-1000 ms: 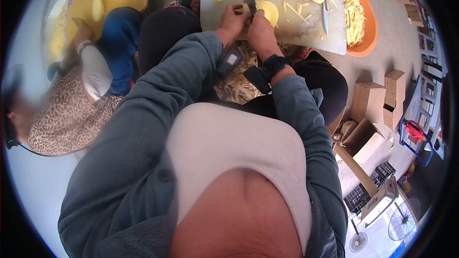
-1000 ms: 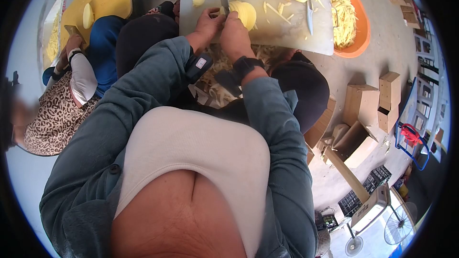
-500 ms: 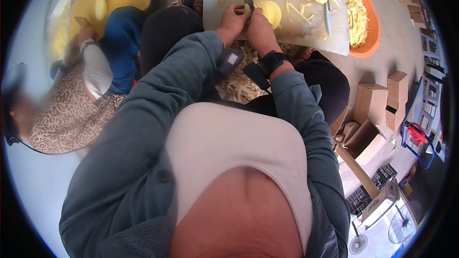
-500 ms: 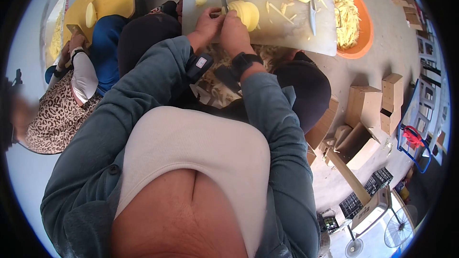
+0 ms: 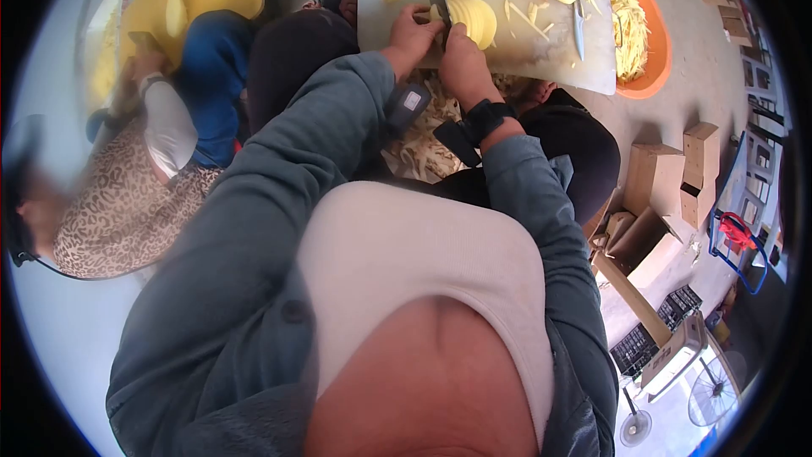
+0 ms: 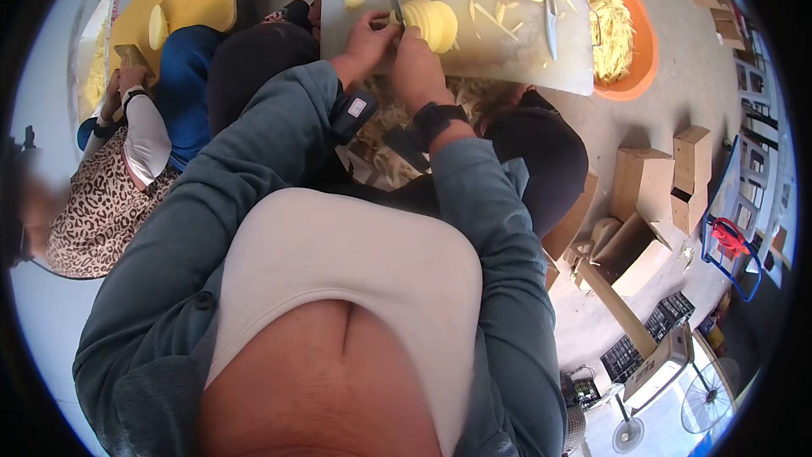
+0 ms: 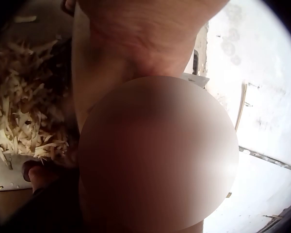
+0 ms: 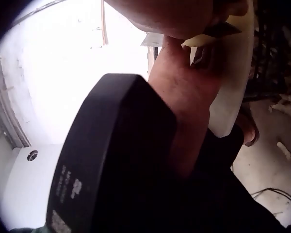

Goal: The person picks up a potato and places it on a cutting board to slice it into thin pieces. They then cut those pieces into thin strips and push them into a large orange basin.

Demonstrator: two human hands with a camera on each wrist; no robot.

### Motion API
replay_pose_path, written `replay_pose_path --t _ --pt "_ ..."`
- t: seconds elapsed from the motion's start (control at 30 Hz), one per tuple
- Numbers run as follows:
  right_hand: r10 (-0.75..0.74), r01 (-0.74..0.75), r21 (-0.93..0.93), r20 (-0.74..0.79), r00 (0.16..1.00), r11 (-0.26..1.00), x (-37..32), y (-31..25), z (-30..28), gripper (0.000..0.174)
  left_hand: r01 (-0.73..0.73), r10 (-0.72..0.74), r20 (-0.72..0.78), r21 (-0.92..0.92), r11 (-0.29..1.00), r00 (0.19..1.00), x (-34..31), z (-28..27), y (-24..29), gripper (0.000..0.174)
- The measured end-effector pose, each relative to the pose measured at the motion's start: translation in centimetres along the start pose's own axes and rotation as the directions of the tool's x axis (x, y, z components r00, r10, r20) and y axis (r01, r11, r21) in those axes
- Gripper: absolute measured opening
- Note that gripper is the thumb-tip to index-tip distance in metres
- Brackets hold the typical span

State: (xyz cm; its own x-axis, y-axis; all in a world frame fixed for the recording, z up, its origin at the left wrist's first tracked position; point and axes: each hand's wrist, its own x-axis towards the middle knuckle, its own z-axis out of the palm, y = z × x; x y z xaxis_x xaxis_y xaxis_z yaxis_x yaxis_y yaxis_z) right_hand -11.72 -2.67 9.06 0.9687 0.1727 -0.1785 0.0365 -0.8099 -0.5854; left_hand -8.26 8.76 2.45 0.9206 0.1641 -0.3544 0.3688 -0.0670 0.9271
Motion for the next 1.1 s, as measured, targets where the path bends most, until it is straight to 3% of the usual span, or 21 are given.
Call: replay_pose_path --t 0.3,0.47,0.77,0.9,1.1 --pt "0.024 -0.024 0.019 0.002 1.0 1.0 1.0 0.1 -0.2 0.019 0.015 -0.014 0.042 -0.033 0.999 0.999 -0.4 -0.5 0.3 0.048" --pt "0.02 -0.02 -0.008 -0.012 1.0 1.0 1.1 0.2 -0.1 0.02 0.146 -0.091 0.163 -0.361 0.921 0.982 -0.5 -1.1 0.3 0.039" --pt "0.027 -0.027 0.013 -0.013 1.0 1.0 1.2 0.6 -0.1 0.02 0.136 -0.108 0.149 -0.197 0.971 0.983 0.0 -1.2 1.0 0.038" --pt "0.01 -0.009 0.048 -0.01 1.0 0.999 1.0 0.7 -0.2 0.02 0.117 -0.082 0.149 -0.25 0.961 0.985 0.4 -1.1 0.7 0.038" --pt "0.044 -0.044 0.007 0.001 0.999 0.999 0.0 0.3 -1.3 0.02 0.191 -0.163 0.14 -0.211 0.959 0.977 0.3 -0.8 1.3 0.04"
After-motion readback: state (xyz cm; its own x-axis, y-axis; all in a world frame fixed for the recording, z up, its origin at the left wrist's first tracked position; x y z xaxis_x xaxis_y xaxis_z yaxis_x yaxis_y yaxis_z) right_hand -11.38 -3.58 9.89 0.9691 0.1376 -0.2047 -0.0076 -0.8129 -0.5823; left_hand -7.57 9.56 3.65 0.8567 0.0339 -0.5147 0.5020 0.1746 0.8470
